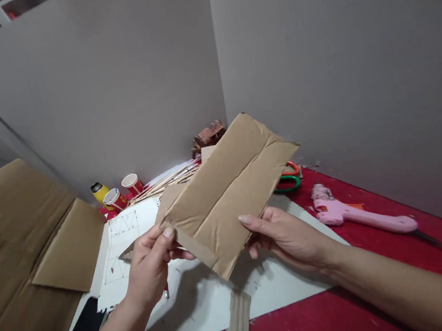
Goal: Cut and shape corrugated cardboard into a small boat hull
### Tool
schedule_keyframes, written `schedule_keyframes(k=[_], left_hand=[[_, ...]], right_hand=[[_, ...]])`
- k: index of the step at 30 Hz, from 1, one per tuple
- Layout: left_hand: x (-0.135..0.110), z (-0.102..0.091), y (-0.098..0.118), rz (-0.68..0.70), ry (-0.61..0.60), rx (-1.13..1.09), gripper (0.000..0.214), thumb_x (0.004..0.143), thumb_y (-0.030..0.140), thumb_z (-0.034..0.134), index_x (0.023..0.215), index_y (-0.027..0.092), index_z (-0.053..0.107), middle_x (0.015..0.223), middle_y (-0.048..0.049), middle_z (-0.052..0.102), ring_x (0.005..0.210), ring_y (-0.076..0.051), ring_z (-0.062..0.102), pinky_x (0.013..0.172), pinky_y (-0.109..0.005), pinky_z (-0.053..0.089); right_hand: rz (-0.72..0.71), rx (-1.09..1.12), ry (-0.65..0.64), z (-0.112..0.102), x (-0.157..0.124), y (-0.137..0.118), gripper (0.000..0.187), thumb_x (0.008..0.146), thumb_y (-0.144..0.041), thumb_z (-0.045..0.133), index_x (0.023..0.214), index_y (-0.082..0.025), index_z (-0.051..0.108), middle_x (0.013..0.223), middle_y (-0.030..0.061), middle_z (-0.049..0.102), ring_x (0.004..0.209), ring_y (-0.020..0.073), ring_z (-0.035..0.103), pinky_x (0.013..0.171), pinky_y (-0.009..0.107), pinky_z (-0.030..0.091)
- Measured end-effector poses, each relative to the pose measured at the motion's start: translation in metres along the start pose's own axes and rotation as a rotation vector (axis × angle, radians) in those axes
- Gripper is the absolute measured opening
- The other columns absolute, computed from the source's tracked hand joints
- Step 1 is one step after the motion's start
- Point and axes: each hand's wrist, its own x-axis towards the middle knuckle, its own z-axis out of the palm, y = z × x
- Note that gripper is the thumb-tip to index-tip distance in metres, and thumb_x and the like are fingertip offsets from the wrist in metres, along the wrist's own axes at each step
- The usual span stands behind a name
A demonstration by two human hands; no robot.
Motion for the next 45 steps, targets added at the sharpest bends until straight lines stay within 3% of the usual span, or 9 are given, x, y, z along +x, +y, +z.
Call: schedule_keyframes(k=[4,8,11,14,16,23,26,32,45], left_hand=[[-0.023,-0.005,-0.001,0.072,0.020,0.184,0.026,0.092,0.035,0.056,0.081,0.015,0.068,0.073,-0.0019,0.062,0.066,-0.013,0.060,0.063,-0.027,0.057],[-0.043,-0.006,-0.005,0.345,0.093,0.556,0.021,0.095,0.023,0.050,0.083,0.017,0.066,0.069,-0.0002,0.061,0.060,-0.010,0.058,0.056,-0.019,0.051],[-0.049,-0.006,-0.015,0.586,0.084,0.819,0.019,0.091,0.011,0.051,0.102,0.017,0.066,0.076,-0.0012,0.067,0.064,-0.010,0.063,0.060,-0.018,0.051],[-0.049,-0.004,-0.029,0.790,0.005,0.965,0.047,0.086,0.002,0.053,0.131,0.016,0.052,0.107,-0.0104,0.072,0.092,-0.016,0.070,0.081,-0.023,0.055],[-0.049,0.000,-0.037,0.862,-0.079,1.018,0.054,0.085,0.001,0.053,0.138,0.011,0.046,0.115,-0.0155,0.069,0.103,-0.018,0.068,0.088,-0.025,0.055],[-0.051,0.016,-0.050,0.914,-0.186,1.062,0.055,0.087,0.002,0.050,0.141,0.004,0.041,0.114,-0.0203,0.069,0.108,-0.020,0.066,0.092,-0.030,0.057],[-0.051,0.017,-0.054,0.895,-0.197,1.067,0.056,0.087,0.003,0.050,0.142,0.004,0.039,0.115,-0.0201,0.069,0.109,-0.020,0.066,0.093,-0.031,0.056],[-0.051,0.015,-0.057,0.892,-0.220,1.084,0.058,0.089,0.006,0.049,0.145,0.004,0.035,0.115,-0.0212,0.068,0.110,-0.022,0.066,0.093,-0.032,0.056],[-0.051,0.016,-0.056,0.854,-0.235,1.075,0.060,0.087,0.004,0.052,0.144,0.005,0.037,0.123,-0.0216,0.065,0.116,-0.020,0.062,0.096,-0.031,0.054]], right_hand=[[0.199,-0.193,-0.034,0.002,-0.004,0.008,0.059,0.080,-0.065,0.061,0.064,-0.008,0.068,0.053,0.0093,0.067,0.039,0.0092,0.055,0.039,0.018,0.044],[0.455,-0.327,-0.150,0.008,-0.009,0.016,0.064,0.075,-0.075,0.057,0.065,-0.012,0.060,0.048,0.0050,0.064,0.032,0.0077,0.050,0.032,0.016,0.036],[0.373,-0.362,-0.166,0.022,-0.018,0.010,0.055,0.074,-0.067,0.066,0.066,-0.013,0.058,0.052,0.0020,0.064,0.037,0.0058,0.051,0.039,0.015,0.039],[0.262,-0.312,-0.148,0.040,-0.028,0.000,0.045,0.078,-0.057,0.069,0.071,-0.013,0.061,0.063,0.0019,0.067,0.047,0.0059,0.056,0.048,0.017,0.044],[0.232,-0.261,-0.143,0.048,-0.034,-0.004,0.039,0.079,-0.053,0.069,0.076,-0.014,0.063,0.068,0.0023,0.067,0.049,0.0067,0.057,0.047,0.017,0.045],[0.251,-0.121,-0.046,0.054,-0.039,0.002,0.042,0.071,-0.054,0.076,0.071,-0.014,0.062,0.060,0.0000,0.065,0.042,0.0062,0.054,0.040,0.016,0.043],[0.275,-0.141,-0.058,0.054,-0.039,0.005,0.046,0.074,-0.057,0.071,0.067,-0.013,0.062,0.048,-0.0018,0.059,0.039,0.0065,0.053,0.039,0.016,0.041],[0.299,-0.151,-0.049,0.056,-0.043,0.005,0.043,0.078,-0.055,0.067,0.068,-0.014,0.063,0.048,-0.0013,0.059,0.039,0.0075,0.052,0.039,0.017,0.040],[0.162,-0.190,0.085,0.061,-0.040,0.011,0.015,0.072,-0.021,0.059,0.058,-0.018,0.057,0.045,-0.0048,0.054,0.039,0.0060,0.046,0.043,0.018,0.037]])
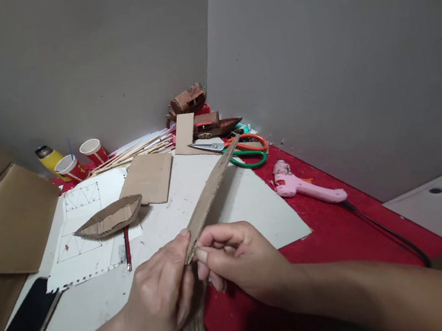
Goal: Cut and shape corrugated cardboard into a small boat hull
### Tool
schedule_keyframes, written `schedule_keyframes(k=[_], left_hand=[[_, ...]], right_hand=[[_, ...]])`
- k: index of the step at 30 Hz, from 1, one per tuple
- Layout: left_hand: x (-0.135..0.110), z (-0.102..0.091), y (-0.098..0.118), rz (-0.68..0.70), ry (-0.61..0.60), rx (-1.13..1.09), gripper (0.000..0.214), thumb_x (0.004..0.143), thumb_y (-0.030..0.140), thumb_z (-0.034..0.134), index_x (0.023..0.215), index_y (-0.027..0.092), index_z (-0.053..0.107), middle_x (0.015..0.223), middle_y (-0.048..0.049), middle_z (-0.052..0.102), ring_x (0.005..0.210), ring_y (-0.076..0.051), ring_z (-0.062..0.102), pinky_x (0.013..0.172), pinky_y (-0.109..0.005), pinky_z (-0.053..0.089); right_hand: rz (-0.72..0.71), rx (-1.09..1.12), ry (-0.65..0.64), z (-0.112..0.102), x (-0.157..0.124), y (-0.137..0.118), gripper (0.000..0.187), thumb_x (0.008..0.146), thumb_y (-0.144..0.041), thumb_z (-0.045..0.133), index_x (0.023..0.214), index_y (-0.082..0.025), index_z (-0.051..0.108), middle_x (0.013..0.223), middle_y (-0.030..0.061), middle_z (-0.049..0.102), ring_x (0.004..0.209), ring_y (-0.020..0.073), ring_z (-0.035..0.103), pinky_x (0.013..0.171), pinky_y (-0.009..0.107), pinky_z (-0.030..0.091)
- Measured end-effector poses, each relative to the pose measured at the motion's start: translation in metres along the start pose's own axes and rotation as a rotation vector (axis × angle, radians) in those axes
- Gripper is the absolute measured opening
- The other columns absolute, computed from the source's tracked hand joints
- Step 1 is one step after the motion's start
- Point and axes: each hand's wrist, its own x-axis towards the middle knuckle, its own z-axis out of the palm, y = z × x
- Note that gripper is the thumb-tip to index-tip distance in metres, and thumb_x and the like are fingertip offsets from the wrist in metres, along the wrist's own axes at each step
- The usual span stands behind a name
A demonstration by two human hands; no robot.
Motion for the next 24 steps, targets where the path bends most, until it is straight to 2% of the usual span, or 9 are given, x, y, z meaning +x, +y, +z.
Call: schedule_keyframes(k=[9,17,24], left_hand=[[0.0030,-0.0052,-0.0038,-0.016,-0.020,-0.060,0.060,0.087,0.002,0.049,0.145,0.007,0.036,0.125,-0.0202,0.064,0.118,-0.020,0.061,0.099,-0.029,0.052],[0.0041,-0.0076,-0.0035,-0.025,-0.038,-0.082,0.061,0.087,0.003,0.049,0.147,0.008,0.035,0.128,-0.0192,0.062,0.117,-0.020,0.062,0.100,-0.030,0.051],[0.0044,-0.0080,-0.0046,-0.011,-0.046,-0.067,0.063,0.086,0.002,0.050,0.147,0.007,0.034,0.128,-0.0198,0.062,0.118,-0.019,0.061,0.100,-0.029,0.051]], right_hand=[[-0.092,-0.011,-0.037,-0.0017,0.0041,0.0031,0.012,0.075,-0.025,0.059,0.067,-0.018,0.055,0.061,-0.0022,0.060,0.048,0.0066,0.052,0.047,0.019,0.041],[-0.090,0.033,-0.057,-0.0041,0.0064,0.0040,0.019,0.077,-0.033,0.066,0.071,-0.017,0.057,0.065,-0.0008,0.062,0.049,0.0067,0.054,0.049,0.020,0.044],[-0.068,0.051,-0.050,-0.0020,0.0053,0.0024,0.015,0.077,-0.029,0.064,0.070,-0.017,0.057,0.065,-0.0009,0.062,0.048,0.0061,0.053,0.045,0.018,0.041]])
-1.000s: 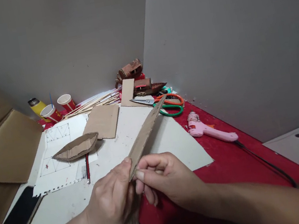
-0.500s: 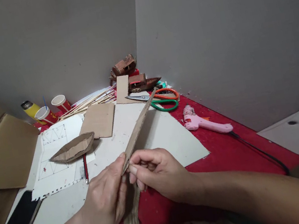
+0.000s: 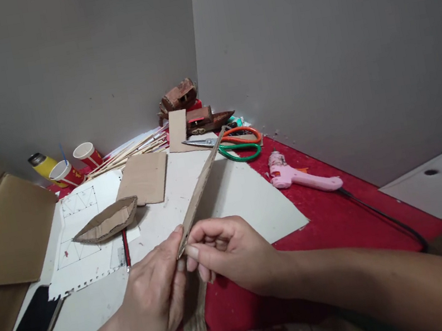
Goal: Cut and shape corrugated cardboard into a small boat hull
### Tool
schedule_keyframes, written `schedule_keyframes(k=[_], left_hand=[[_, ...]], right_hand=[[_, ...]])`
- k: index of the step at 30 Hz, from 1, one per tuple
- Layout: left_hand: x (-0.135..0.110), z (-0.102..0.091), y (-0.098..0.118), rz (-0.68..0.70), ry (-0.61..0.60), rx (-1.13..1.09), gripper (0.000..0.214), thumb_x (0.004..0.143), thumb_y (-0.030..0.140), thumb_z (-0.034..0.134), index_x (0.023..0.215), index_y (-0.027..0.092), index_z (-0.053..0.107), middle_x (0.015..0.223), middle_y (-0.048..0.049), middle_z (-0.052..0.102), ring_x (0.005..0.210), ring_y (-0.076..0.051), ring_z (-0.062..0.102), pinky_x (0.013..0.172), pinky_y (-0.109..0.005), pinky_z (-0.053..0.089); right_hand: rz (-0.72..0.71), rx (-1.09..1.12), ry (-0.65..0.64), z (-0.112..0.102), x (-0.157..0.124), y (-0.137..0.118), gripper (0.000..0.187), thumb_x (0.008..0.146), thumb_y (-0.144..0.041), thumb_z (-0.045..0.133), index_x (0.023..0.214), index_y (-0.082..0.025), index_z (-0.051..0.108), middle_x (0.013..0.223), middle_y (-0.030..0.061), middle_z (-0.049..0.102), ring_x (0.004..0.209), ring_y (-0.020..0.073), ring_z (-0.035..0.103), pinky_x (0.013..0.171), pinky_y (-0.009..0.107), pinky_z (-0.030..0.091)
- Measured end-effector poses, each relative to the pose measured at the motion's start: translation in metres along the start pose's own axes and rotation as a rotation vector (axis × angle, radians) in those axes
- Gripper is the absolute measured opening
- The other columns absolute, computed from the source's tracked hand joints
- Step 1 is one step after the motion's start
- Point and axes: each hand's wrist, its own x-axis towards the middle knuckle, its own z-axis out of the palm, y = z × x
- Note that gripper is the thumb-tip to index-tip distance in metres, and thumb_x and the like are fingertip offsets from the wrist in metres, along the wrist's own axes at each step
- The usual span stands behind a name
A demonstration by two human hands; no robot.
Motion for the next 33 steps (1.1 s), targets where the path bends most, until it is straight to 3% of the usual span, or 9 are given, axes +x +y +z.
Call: schedule_keyframes(k=[5,10,23,27,33], left_hand=[[0.001,0.001,0.001,0.006,0.008,0.017,0.064,0.086,0.001,0.050,0.147,0.008,0.034,0.127,-0.0191,0.063,0.121,-0.019,0.059,0.101,-0.028,0.049],[0.002,0.000,0.001,-0.009,0.006,0.016,0.063,0.085,0.000,0.050,0.146,0.009,0.036,0.128,-0.0187,0.063,0.120,-0.018,0.060,0.102,-0.027,0.048],[0.011,-0.004,0.001,-0.103,0.108,-0.015,0.046,0.086,0.002,0.056,0.131,0.013,0.053,0.108,-0.0107,0.072,0.100,-0.014,0.070,0.089,-0.019,0.054],[0.009,-0.004,-0.002,-0.084,0.163,-0.024,0.048,0.083,0.000,0.059,0.129,0.014,0.055,0.111,-0.0090,0.072,0.099,-0.014,0.069,0.088,-0.019,0.054],[0.008,-0.006,-0.001,-0.058,0.134,0.005,0.052,0.082,-0.001,0.059,0.131,0.015,0.053,0.112,-0.0087,0.071,0.099,-0.013,0.069,0.088,-0.019,0.053]], right_hand=[[-0.035,-0.047,0.030,0.002,0.000,0.002,0.012,0.077,-0.023,0.058,0.067,-0.018,0.055,0.059,-0.0025,0.058,0.047,0.0066,0.050,0.044,0.018,0.037],[-0.234,-0.222,0.085,0.001,0.003,0.003,0.014,0.075,-0.018,0.053,0.061,-0.018,0.052,0.053,-0.0049,0.046,0.049,0.0070,0.039,0.046,0.020,0.031],[-0.295,-0.313,0.091,-0.007,0.011,0.008,0.011,0.081,-0.023,0.056,0.073,-0.017,0.054,0.060,-0.0041,0.048,0.052,0.0083,0.044,0.048,0.020,0.037],[-0.333,-0.397,0.086,-0.009,0.013,0.007,0.014,0.082,-0.026,0.060,0.073,-0.018,0.054,0.062,-0.0035,0.051,0.054,0.0089,0.046,0.050,0.020,0.040],[-0.429,-0.484,0.072,-0.014,0.016,0.006,0.018,0.083,-0.028,0.063,0.072,-0.017,0.055,0.061,-0.0031,0.054,0.053,0.0082,0.048,0.050,0.019,0.041]])
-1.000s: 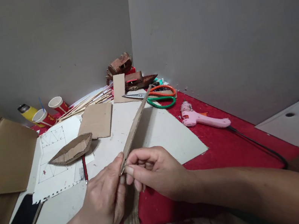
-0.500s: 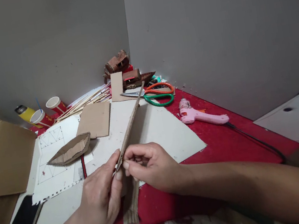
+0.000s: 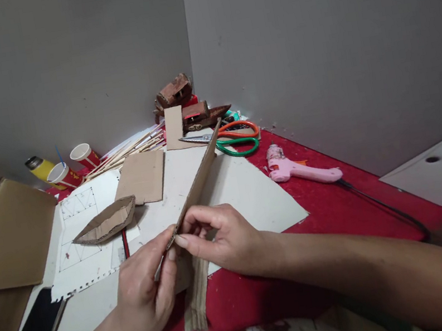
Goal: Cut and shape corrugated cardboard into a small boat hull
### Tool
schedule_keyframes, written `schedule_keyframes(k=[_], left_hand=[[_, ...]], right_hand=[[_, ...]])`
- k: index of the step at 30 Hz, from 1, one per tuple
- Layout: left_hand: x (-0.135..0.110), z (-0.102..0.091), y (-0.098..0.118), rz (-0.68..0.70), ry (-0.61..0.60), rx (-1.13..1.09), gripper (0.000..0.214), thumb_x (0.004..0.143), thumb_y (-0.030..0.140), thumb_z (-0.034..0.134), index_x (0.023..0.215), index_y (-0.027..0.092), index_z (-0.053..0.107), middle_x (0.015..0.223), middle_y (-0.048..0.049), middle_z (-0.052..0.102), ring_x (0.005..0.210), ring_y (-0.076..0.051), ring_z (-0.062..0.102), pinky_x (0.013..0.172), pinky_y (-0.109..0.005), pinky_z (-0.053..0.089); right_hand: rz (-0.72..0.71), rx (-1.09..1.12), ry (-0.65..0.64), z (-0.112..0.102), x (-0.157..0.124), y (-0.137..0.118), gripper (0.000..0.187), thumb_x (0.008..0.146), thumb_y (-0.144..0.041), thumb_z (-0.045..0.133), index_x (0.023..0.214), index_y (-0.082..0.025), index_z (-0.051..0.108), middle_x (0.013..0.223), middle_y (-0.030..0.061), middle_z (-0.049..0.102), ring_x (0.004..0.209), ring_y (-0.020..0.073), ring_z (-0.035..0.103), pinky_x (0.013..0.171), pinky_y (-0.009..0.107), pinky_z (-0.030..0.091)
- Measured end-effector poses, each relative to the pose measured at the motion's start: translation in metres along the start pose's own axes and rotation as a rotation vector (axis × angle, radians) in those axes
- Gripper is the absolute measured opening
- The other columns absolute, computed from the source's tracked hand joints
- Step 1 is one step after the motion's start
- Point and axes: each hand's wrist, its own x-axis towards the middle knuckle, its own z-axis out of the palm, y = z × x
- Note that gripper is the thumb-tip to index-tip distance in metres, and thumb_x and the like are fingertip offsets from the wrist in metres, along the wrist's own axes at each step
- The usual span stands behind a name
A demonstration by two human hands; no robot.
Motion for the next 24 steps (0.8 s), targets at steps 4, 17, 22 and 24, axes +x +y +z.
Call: schedule_keyframes(k=[4,17,22,24], left_hand=[[0.002,-0.001,0.000,0.020,-0.021,0.011,0.054,0.082,-0.002,0.057,0.133,0.014,0.051,0.112,-0.0100,0.071,0.102,-0.014,0.068,0.090,-0.019,0.052],[0.000,0.003,0.007,0.071,-0.048,-0.002,0.055,0.082,-0.002,0.052,0.135,0.011,0.050,0.113,-0.0115,0.070,0.105,-0.015,0.066,0.091,-0.022,0.052],[0.000,0.008,0.005,-0.042,-0.008,0.009,0.044,0.085,0.003,0.054,0.127,0.016,0.056,0.109,-0.0072,0.072,0.093,-0.014,0.069,0.083,-0.020,0.053],[0.004,0.005,-0.001,-0.205,0.038,-0.009,0.033,0.089,0.009,0.054,0.120,0.019,0.059,0.103,-0.0040,0.072,0.084,-0.012,0.068,0.076,-0.020,0.052]], right_hand=[[-0.052,-0.039,-0.027,-0.002,0.000,0.000,0.017,0.085,-0.027,0.063,0.074,-0.016,0.056,0.065,-0.0027,0.057,0.054,0.0076,0.050,0.051,0.018,0.042],[-0.292,-0.308,0.100,0.012,-0.007,-0.009,0.025,0.080,-0.009,0.045,0.063,-0.023,0.032,0.053,-0.0068,0.035,0.046,0.0079,0.030,0.045,0.023,0.026],[-0.351,-0.280,0.133,0.004,-0.002,-0.008,0.023,0.081,-0.010,0.045,0.062,-0.021,0.041,0.054,-0.0051,0.044,0.048,0.0079,0.038,0.047,0.021,0.032],[-0.333,-0.269,0.156,-0.006,-0.001,-0.013,0.022,0.084,-0.011,0.046,0.064,-0.019,0.048,0.056,-0.0036,0.051,0.050,0.0082,0.045,0.049,0.021,0.037]])
